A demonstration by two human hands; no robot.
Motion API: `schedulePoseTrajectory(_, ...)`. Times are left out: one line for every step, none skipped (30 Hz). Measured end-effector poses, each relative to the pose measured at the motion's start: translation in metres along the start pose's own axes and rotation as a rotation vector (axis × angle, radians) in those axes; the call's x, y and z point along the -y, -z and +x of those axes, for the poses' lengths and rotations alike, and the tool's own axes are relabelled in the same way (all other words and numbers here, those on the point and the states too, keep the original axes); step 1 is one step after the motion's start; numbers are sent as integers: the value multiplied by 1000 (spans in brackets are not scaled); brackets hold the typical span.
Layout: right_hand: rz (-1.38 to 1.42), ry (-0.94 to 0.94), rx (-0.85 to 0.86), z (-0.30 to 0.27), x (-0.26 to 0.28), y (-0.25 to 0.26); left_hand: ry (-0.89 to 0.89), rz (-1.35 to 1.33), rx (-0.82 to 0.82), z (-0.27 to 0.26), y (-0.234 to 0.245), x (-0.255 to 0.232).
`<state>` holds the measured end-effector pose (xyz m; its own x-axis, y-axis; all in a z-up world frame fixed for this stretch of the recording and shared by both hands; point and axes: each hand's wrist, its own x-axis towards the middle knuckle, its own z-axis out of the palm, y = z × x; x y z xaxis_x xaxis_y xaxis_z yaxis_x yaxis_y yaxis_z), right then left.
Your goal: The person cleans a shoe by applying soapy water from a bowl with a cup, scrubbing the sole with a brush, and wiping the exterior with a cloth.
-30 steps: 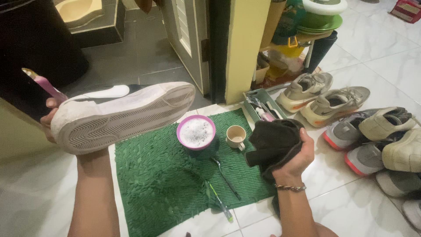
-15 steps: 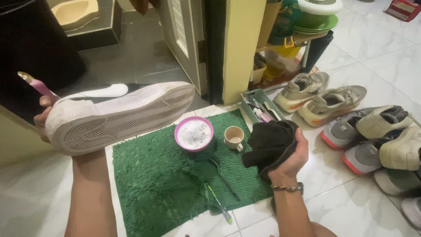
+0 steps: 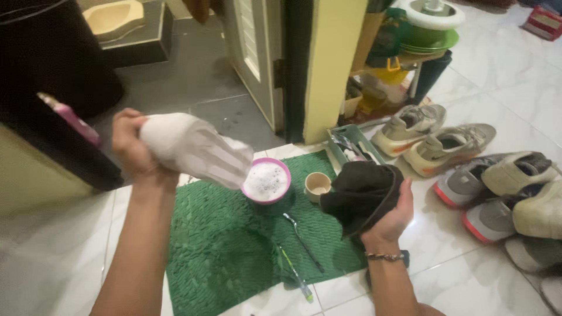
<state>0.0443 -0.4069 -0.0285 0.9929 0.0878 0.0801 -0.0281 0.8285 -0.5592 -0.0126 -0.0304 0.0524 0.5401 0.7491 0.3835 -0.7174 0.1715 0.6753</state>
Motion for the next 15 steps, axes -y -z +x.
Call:
schedulePoseTrajectory(-6,-7,33,-1,-2,0,4,45,-22,-4,-1,-4)
schedulePoseTrajectory(-12,-14,66,-2,-4,-2,7,90,-44,-9,0,-8)
schedulePoseTrajectory(-17,-20,96,-5,-7,-5,14,135,-65,-14,1,-13)
schedulePoseTrajectory(-17,-44,109,-6,-11,-11,76,202,-134,-18,3,-16)
schedulePoseTrajectory(-20,-71,118,-8,-15,-18,143,268,-207,-25,7,-19)
schedulePoseTrajectory(-23,-98,127,-13,-20,-25,212,334,-279,-30,14,-22)
schedulePoseTrajectory(-48,-146,133,-19,-27,-32,221,343,-290,-35,22,-21)
schedulePoseTrajectory(-73,-195,139,-28,-38,-40,231,351,-301,-44,32,-16)
schedulePoseTrajectory(-98,-243,145,-37,-51,-49,241,360,-312,-53,41,-12)
schedulePoseTrajectory(-200,-257,131,-44,-69,-59,282,387,-322,-61,50,-8)
schedulePoseTrajectory(-303,-271,109,-51,-87,-69,331,416,-329,-69,55,-4)
schedulePoseTrajectory(-589,-101,247,-56,-106,-79,380,445,-337,-73,57,-2)
schedulePoseTrajectory(-874,81,381,-62,-125,-88,422,481,-300,-76,58,-1)
schedulePoseTrajectory(-1156,314,507,-70,-146,-98,465,516,-263,-81,59,-3)
schedulePoseTrajectory(-1428,553,624,-77,-168,-112,510,557,-221,-82,56,-5)
